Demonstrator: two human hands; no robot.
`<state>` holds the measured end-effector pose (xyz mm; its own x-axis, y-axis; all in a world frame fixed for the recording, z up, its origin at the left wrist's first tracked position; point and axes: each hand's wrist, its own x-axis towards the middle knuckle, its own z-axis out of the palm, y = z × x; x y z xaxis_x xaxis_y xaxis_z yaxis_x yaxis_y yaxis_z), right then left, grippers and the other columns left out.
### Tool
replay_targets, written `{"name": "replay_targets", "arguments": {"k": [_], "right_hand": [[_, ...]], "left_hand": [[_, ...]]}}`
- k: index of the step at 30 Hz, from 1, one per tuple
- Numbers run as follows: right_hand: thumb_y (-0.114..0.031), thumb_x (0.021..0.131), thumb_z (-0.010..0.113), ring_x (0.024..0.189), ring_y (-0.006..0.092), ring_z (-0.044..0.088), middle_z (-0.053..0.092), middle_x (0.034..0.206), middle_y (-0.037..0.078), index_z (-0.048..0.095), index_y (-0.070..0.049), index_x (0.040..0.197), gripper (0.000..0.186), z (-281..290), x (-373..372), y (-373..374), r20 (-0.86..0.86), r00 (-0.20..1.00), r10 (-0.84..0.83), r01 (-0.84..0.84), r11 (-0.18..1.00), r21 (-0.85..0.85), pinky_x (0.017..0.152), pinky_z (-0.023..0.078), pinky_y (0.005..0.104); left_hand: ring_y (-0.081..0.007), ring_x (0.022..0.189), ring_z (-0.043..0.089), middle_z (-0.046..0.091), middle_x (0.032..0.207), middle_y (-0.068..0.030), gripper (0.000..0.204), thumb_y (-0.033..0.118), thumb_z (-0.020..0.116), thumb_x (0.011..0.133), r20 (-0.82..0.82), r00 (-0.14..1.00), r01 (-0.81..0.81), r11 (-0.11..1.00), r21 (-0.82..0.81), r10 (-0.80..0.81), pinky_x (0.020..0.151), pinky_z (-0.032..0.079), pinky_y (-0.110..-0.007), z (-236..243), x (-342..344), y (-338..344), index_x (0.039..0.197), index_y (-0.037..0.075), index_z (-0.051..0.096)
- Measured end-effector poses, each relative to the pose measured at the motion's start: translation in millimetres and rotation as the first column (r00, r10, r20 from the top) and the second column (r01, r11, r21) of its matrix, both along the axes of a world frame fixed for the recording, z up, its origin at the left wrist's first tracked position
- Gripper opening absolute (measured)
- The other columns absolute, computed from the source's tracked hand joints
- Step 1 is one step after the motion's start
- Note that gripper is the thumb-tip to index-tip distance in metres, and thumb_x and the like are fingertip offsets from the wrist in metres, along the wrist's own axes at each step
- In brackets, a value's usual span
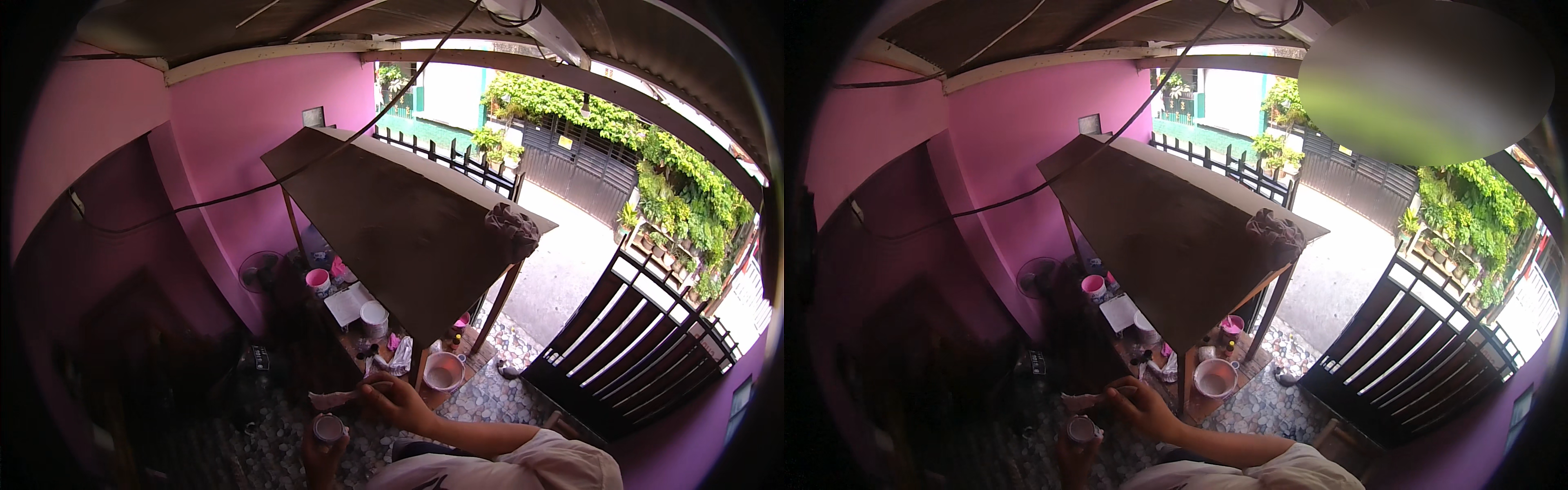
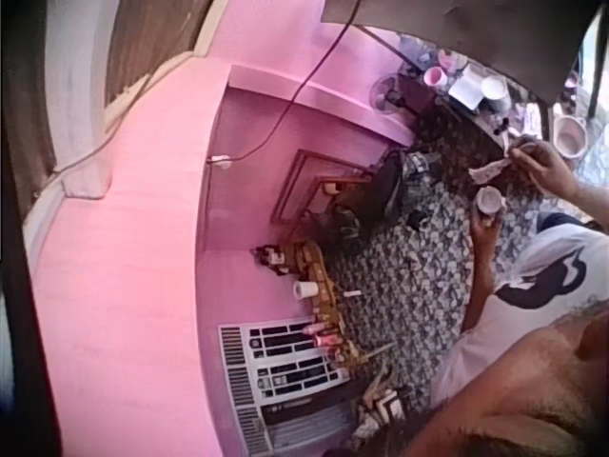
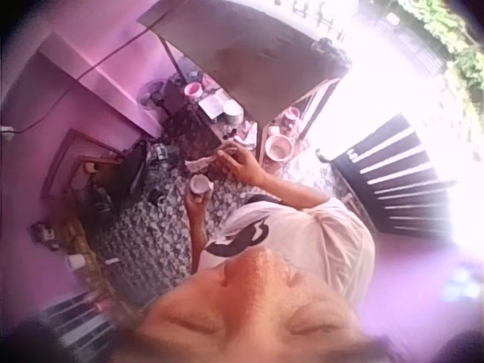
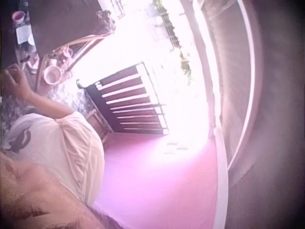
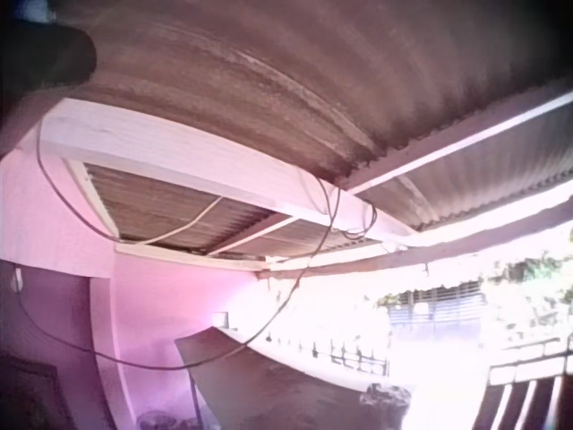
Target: The person paints the side of a wooden ceiling beam using a small paintbrush dipped into a cup of pink paint.
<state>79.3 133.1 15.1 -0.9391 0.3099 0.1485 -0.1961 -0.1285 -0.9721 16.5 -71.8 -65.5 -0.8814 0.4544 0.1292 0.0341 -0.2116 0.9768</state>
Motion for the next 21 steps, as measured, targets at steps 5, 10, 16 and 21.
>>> {"name": "replay_targets", "arguments": {"k": [5, 10, 16, 21], "right_hand": [[-0.024, 0.098, 0.058, 0.086, 0.0063, 0.059, 0.066, 0.093, 0.002, 0.059, -0.002, 0.109, 0.025, 16.5, -0.1, -2.1, -0.036, 0.995, -0.096, 0.098, 0.994, 0.052, 0.075, 0.047, 0.0224], [-0.018, 0.099, 0.054, 0.067, 0.0064, 0.057, 0.063, 0.089, 0.005, 0.06, 0.001, 0.105, 0.021, 21.7, -4.9, 0.7, -0.126, 0.982, -0.138, 0.149, 0.985, 0.09, 0.057, 0.044, 0.021], [-0.018, 0.099, 0.054, 0.059, 0.0034, 0.052, 0.06, 0.072, 0.001, 0.059, 0.0, 0.101, 0.019, 67.6, -10.8, 2.3, -0.103, 0.974, -0.199, 0.216, 0.958, 0.187, 0.053, 0.04, 0.0184], [-0.012, 0.096, 0.059, 0.067, 0.0053, 0.058, 0.066, 0.076, 0.005, 0.061, 0.002, 0.093, 0.015, 76.9, -19.7, -0.7, -0.28, 0.943, -0.181, 0.291, 0.855, 0.429, 0.057, 0.045, 0.0206]], "left_hand": [[-0.0236, 0.105, 0.061, 0.054, 0.122, -0.0118, 0.067, 0.002, 0.079, 0.075, 0.055, 0.998, 0.029, 0.999, 0.042, -0.032, 0.093, 0.051, -0.038, 9.4, -1.2, -0.3, 0.132, 0.0, 0.042], [-0.0227, 0.111, 0.059, 0.054, 0.124, -0.0118, 0.069, 0.002, 0.078, 0.076, 0.085, 0.992, 0.091, 0.996, -0.005, -0.09, 0.095, 0.05, -0.038, 14.2, -6.7, -2.4, 0.134, 0.001, 0.041], [-0.0198, 0.118, 0.054, 0.054, 0.127, -0.012, 0.07, 0.006, 0.08, 0.076, 0.061, 0.997, 0.048, 0.99, -0.13, -0.04, 0.099, 0.047, -0.035, 19.9, -16.7, -2.1, 0.135, 0.0, 0.043], [-0.0175, 0.118, 0.054, 0.055, 0.126, -0.0111, 0.071, 0.008, 0.081, 0.076, -0.155, 0.987, 0.03, 0.997, -0.068, -0.041, 0.1, 0.045, -0.032, 23.0, -16.8, 3.2, 0.135, 0.0, 0.043]]}}
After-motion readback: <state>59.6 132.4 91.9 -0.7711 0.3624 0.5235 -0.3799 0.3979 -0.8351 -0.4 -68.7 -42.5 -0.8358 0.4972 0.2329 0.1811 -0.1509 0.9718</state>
